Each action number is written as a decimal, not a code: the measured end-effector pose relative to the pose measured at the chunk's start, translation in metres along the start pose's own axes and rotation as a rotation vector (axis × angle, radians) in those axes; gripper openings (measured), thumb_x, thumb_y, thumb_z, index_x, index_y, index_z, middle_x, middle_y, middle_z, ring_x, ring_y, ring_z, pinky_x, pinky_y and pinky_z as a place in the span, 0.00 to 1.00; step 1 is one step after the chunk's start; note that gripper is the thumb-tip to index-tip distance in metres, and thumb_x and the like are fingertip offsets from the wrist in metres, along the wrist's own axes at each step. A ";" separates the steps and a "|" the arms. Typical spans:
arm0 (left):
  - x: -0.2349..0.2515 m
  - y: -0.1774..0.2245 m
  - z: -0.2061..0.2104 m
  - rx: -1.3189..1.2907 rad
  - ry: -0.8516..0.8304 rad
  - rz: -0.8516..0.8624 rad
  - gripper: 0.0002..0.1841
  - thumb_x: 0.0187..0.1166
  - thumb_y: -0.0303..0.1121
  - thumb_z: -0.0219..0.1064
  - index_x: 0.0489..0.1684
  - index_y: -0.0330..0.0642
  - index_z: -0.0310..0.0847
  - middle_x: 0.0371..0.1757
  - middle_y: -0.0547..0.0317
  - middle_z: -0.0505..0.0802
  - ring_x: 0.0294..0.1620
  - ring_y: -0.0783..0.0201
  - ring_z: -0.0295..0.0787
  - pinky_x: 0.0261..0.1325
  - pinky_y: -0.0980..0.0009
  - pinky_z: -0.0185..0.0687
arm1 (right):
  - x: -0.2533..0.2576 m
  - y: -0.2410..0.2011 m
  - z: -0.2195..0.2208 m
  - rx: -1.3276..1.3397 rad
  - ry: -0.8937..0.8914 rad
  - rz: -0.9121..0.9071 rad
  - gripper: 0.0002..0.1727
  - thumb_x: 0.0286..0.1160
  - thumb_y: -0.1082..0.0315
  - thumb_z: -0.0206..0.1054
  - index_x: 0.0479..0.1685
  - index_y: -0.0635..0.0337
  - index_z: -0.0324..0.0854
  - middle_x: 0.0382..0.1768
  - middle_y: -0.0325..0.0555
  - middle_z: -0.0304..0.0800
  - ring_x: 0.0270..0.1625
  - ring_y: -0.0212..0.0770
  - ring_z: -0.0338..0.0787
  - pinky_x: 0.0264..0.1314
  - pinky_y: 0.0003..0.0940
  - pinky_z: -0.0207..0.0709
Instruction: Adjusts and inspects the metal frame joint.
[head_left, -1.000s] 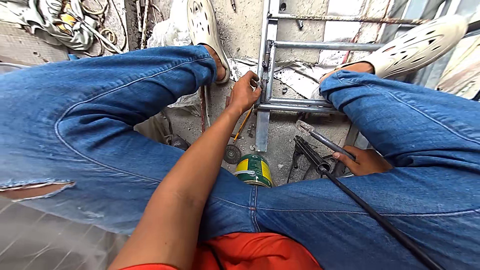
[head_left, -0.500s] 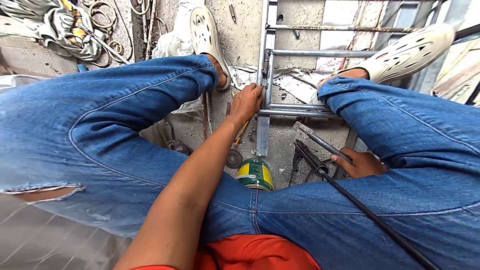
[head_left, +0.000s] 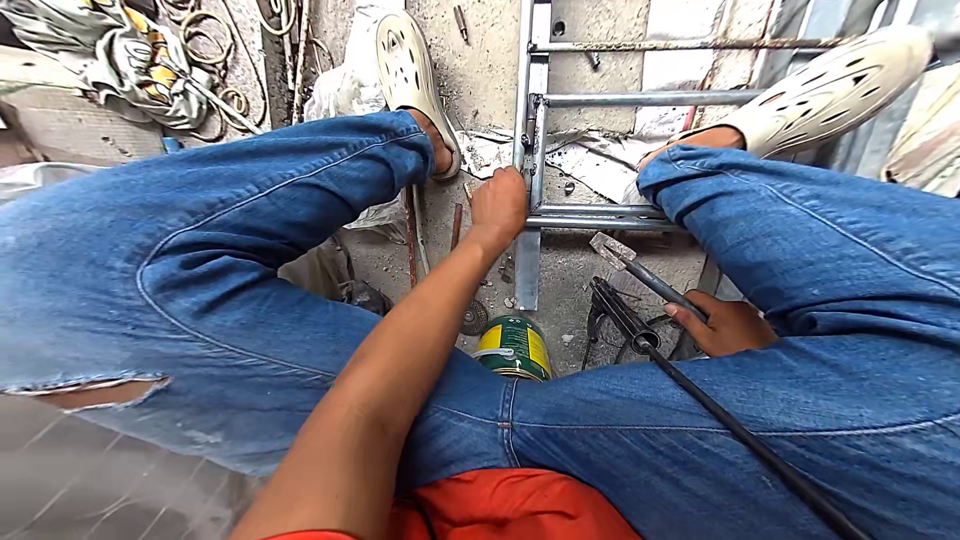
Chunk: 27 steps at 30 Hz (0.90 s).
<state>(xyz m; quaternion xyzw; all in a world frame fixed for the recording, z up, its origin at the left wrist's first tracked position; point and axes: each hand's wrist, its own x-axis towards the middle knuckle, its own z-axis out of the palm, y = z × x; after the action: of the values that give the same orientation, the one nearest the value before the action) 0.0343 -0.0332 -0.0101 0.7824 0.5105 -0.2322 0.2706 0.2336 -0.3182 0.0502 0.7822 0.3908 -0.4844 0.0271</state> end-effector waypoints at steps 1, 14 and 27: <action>-0.005 0.010 -0.002 0.026 -0.044 -0.074 0.16 0.85 0.34 0.59 0.59 0.30 0.77 0.59 0.35 0.88 0.58 0.37 0.91 0.54 0.38 0.85 | 0.001 0.001 0.001 -0.005 0.010 -0.012 0.24 0.91 0.53 0.60 0.50 0.73 0.81 0.32 0.65 0.85 0.36 0.60 0.87 0.43 0.61 0.75; 0.045 0.003 -0.036 -0.055 -0.219 -0.001 0.22 0.88 0.43 0.55 0.40 0.30 0.84 0.50 0.32 0.90 0.57 0.35 0.89 0.52 0.32 0.80 | 0.007 0.000 -0.004 -0.047 -0.008 -0.089 0.27 0.91 0.51 0.59 0.49 0.73 0.80 0.31 0.64 0.85 0.35 0.60 0.87 0.40 0.61 0.75; 0.026 -0.010 -0.008 -0.017 -0.289 0.093 0.19 0.89 0.40 0.54 0.41 0.30 0.83 0.47 0.33 0.90 0.55 0.35 0.90 0.51 0.33 0.81 | 0.010 -0.003 -0.003 -0.051 0.001 -0.068 0.23 0.90 0.55 0.61 0.46 0.73 0.80 0.28 0.61 0.82 0.32 0.57 0.84 0.38 0.58 0.73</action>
<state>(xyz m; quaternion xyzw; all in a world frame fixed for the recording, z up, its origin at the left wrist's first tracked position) 0.0350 -0.0068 -0.0230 0.7613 0.4313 -0.3253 0.3586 0.2364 -0.3090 0.0450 0.7680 0.4291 -0.4744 0.0303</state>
